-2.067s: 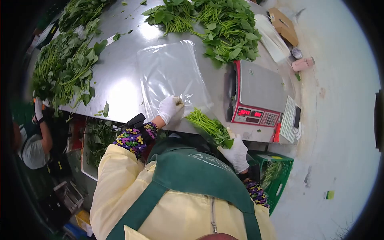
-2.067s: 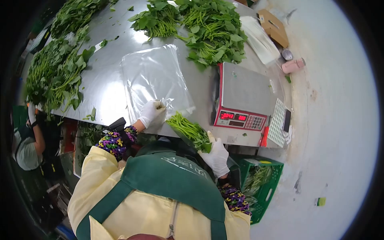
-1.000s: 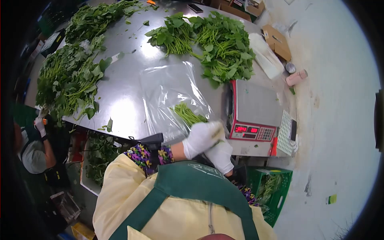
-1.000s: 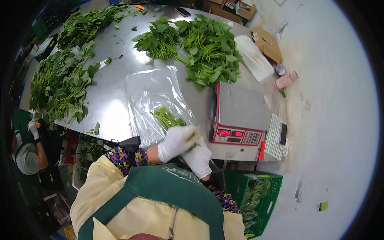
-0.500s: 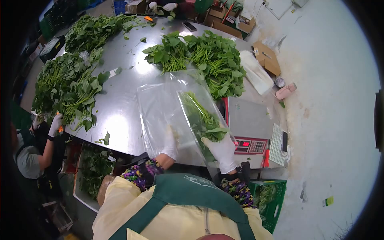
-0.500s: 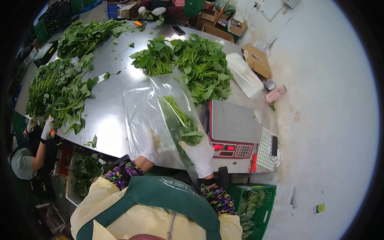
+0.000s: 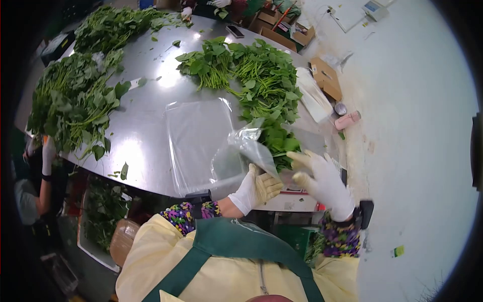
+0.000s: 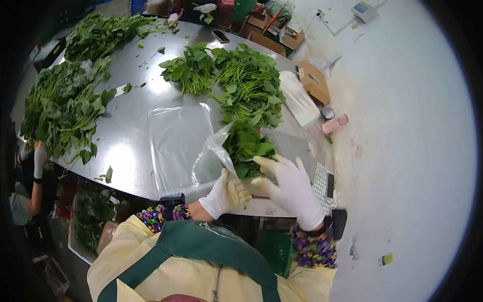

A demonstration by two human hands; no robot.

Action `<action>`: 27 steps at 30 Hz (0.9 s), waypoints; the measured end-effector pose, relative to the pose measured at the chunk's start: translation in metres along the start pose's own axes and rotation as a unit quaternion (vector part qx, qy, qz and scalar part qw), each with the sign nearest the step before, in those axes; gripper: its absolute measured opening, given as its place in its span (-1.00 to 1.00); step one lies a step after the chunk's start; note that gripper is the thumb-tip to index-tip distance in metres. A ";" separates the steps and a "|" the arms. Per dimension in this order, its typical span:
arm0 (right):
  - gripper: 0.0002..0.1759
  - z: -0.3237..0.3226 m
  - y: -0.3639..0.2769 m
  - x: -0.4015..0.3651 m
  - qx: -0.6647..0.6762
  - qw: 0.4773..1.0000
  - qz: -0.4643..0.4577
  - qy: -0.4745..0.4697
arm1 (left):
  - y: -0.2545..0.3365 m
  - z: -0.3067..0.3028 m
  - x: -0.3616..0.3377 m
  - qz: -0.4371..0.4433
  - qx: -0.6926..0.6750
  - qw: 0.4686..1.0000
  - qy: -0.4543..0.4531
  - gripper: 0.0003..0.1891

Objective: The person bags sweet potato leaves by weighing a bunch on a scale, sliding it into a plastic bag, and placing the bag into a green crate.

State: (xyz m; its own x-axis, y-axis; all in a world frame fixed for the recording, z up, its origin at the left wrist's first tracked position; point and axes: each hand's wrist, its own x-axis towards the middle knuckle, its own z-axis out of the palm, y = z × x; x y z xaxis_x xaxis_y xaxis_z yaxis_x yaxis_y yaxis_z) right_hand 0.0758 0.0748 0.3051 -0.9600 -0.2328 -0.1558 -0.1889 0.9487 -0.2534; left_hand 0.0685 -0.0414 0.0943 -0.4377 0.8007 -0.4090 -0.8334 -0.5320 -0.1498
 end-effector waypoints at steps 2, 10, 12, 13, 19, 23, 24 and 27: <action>-0.45 0.029 -0.013 -0.015 -0.102 0.989 -0.033 0.103 | 0.003 -0.008 0.007 -0.007 0.016 0.997 -0.075 -0.05; -0.77 0.050 -0.001 -0.007 -0.141 0.959 -0.043 0.242 | 0.065 -0.042 -0.008 0.434 0.487 0.749 0.116 -0.72; -0.81 0.045 0.008 -0.009 -0.138 0.962 -0.055 0.231 | 0.098 0.009 -0.031 0.598 0.580 0.545 0.090 -0.60; -0.81 0.044 0.012 -0.008 -0.135 0.961 -0.049 0.235 | 0.112 0.044 -0.047 0.626 0.607 0.489 -0.003 -0.52; -0.92 0.012 0.060 0.029 -0.139 0.956 -0.035 0.256 | 0.182 0.102 0.004 0.368 0.802 0.459 -0.103 -0.77; -0.92 -0.061 0.077 0.050 -0.086 0.967 -0.023 0.239 | 0.167 0.162 -0.015 0.420 0.826 0.370 -0.066 -0.87; -0.91 -0.077 0.078 0.051 -0.046 0.969 -0.029 0.241 | 0.159 0.172 -0.025 0.494 0.775 0.385 -0.086 -0.85; -0.90 -0.075 0.084 0.057 -0.041 0.966 -0.101 0.233 | 0.151 0.152 -0.023 0.506 0.759 0.403 -0.075 -0.84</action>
State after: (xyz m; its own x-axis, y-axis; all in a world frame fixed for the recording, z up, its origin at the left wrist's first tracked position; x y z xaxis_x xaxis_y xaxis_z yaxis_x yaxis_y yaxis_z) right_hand -0.0103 0.1574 0.3464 -0.8873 -0.3107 0.3410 -0.3789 0.9125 -0.1545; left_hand -0.0987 -0.0979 0.2179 -0.7331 0.4535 0.5070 0.6009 0.0827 0.7950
